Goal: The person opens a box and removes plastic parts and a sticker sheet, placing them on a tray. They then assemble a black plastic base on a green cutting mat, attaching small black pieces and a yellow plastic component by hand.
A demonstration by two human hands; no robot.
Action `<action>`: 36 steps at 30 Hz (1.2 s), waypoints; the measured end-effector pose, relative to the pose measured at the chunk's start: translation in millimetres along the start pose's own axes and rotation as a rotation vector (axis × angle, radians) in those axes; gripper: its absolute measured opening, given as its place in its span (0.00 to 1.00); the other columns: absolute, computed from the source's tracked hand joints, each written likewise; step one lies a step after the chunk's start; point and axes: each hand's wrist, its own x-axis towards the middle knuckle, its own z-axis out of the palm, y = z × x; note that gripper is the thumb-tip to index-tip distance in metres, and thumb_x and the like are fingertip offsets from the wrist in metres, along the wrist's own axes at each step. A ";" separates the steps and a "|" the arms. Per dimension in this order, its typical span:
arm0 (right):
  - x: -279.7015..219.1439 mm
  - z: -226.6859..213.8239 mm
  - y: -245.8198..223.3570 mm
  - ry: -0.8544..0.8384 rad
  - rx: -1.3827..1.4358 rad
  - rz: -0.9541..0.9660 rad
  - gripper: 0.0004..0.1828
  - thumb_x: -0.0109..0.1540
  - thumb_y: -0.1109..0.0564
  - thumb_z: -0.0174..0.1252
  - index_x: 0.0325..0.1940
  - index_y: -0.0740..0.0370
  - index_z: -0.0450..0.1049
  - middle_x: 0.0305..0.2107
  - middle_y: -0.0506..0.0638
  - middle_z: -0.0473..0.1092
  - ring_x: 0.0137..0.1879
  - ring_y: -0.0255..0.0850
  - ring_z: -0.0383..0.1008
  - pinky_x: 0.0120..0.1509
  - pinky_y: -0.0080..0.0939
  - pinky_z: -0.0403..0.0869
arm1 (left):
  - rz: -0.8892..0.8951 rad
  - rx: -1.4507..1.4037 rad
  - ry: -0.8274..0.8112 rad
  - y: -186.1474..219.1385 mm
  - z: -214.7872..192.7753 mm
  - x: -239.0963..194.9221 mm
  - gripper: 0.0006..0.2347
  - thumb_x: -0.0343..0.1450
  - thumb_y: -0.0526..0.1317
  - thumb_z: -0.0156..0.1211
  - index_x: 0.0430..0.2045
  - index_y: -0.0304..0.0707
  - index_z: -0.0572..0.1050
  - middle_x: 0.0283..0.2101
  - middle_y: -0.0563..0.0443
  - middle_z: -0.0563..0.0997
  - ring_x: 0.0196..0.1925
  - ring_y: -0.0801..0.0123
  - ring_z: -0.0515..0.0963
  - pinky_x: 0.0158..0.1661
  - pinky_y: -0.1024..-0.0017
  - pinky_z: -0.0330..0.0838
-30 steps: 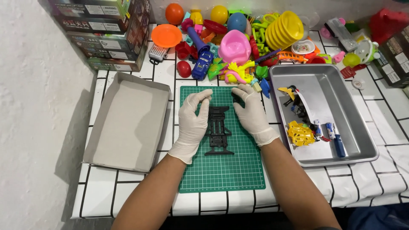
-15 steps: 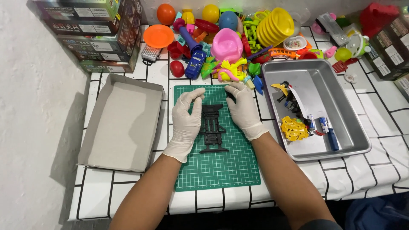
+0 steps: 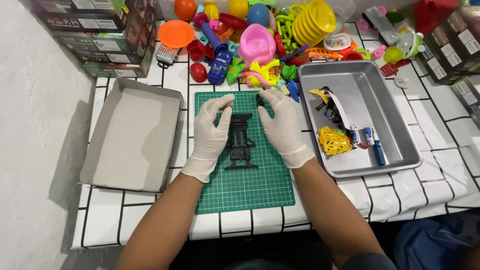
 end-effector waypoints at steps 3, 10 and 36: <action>-7.6 -40.1 3.7 0.102 0.069 0.006 0.14 0.61 0.63 0.65 0.49 0.51 0.81 0.46 0.48 0.74 0.58 0.46 0.75 0.64 0.44 0.72 | 0.100 0.042 -0.037 5.2 1.1 -1.4 0.09 0.74 0.31 0.59 0.47 0.40 0.80 0.40 0.49 0.81 0.47 0.63 0.79 0.53 0.65 0.73; -34.1 -134.8 71.6 0.013 -0.351 0.010 0.05 0.59 0.58 0.67 0.38 0.49 0.81 0.56 0.53 0.68 0.66 0.56 0.67 0.67 0.55 0.69 | 0.155 0.164 -0.305 32.4 64.3 -11.0 0.04 0.73 0.43 0.62 0.39 0.54 0.81 0.37 0.58 0.81 0.49 0.63 0.78 0.55 0.63 0.69; -46.5 -113.8 158.0 -0.191 -0.522 0.359 0.12 0.63 0.53 0.59 0.50 0.44 0.78 0.45 0.43 0.76 0.57 0.45 0.77 0.55 0.54 0.78 | 0.143 0.636 -0.641 -47.9 301.4 8.7 0.06 0.64 0.33 0.56 0.22 0.33 0.81 0.26 0.40 0.83 0.38 0.48 0.85 0.37 0.48 0.80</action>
